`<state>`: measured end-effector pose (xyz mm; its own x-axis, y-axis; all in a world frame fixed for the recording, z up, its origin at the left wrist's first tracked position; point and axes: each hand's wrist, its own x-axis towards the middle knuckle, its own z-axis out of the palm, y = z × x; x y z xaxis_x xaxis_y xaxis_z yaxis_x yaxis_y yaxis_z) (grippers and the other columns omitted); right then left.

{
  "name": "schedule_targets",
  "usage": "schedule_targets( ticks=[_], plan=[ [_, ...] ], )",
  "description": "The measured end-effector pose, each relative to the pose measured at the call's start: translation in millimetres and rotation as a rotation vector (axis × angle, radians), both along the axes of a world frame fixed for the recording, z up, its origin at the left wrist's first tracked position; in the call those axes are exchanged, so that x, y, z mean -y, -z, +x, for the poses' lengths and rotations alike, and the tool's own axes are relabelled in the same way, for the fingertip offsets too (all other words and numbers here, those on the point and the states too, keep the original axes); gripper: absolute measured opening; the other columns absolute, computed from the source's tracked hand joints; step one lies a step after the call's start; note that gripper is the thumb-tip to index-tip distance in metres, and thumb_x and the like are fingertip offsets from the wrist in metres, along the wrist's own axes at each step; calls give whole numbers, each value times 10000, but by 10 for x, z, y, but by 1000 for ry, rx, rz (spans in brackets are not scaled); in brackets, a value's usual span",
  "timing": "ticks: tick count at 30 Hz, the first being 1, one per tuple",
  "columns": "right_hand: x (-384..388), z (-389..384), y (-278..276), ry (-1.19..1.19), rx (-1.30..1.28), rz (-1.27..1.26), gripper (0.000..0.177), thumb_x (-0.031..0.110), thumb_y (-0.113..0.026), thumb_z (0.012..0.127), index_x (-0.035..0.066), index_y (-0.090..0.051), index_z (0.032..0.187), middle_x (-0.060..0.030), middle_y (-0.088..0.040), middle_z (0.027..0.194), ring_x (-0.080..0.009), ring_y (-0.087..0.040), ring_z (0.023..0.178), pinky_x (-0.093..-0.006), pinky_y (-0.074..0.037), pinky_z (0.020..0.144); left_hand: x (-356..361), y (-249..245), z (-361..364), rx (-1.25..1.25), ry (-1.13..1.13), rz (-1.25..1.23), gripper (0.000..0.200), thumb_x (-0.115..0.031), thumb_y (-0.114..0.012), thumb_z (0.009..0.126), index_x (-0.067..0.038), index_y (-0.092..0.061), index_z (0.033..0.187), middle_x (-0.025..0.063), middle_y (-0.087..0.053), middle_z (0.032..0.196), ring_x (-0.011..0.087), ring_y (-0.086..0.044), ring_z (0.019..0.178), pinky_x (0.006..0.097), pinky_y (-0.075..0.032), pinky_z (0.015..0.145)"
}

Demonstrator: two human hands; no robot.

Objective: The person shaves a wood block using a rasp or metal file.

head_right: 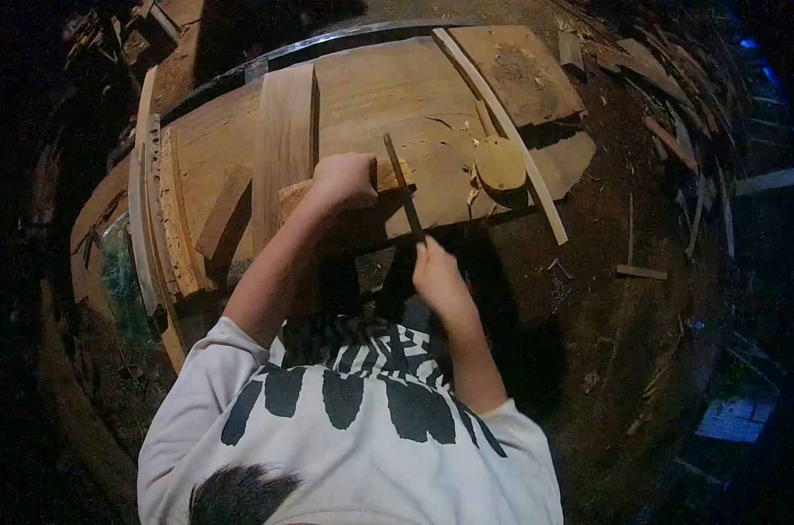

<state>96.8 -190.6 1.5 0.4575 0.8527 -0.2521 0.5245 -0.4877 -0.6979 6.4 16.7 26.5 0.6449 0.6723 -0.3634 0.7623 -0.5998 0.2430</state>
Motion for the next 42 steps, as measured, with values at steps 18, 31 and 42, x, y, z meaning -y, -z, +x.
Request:
schedule_targets(
  ticks=[18,31,42],
  plan=[
    [-326,103,-100,-39,-31,-93,296,215,-389,962,-32,-541,1022,-310,-575,998,-485,-521,983,-491,-436,820,-13,-16,-7,-42,8,-30,414,-277,-675,636,-112,-652,1015,149,-674,975,318,-650,923,420,-527,763],
    [162,-6,-155,19,-104,-140,280,201,-399,960,-4,-536,1091,-307,-584,976,-477,-540,974,-471,-451,806,-35,78,-22,-16,72,-18,392,-295,-687,619,-137,-667,977,145,-679,925,322,-651,901,416,-520,758],
    [-258,-17,-113,11,-35,-81,309,227,-390,969,-40,-533,1030,-295,-588,939,-461,-553,946,-460,-442,794,-196,41,-3,-60,110,33,391,-288,-700,600,-136,-664,959,135,-678,915,312,-652,897,423,-521,741]
  ],
)
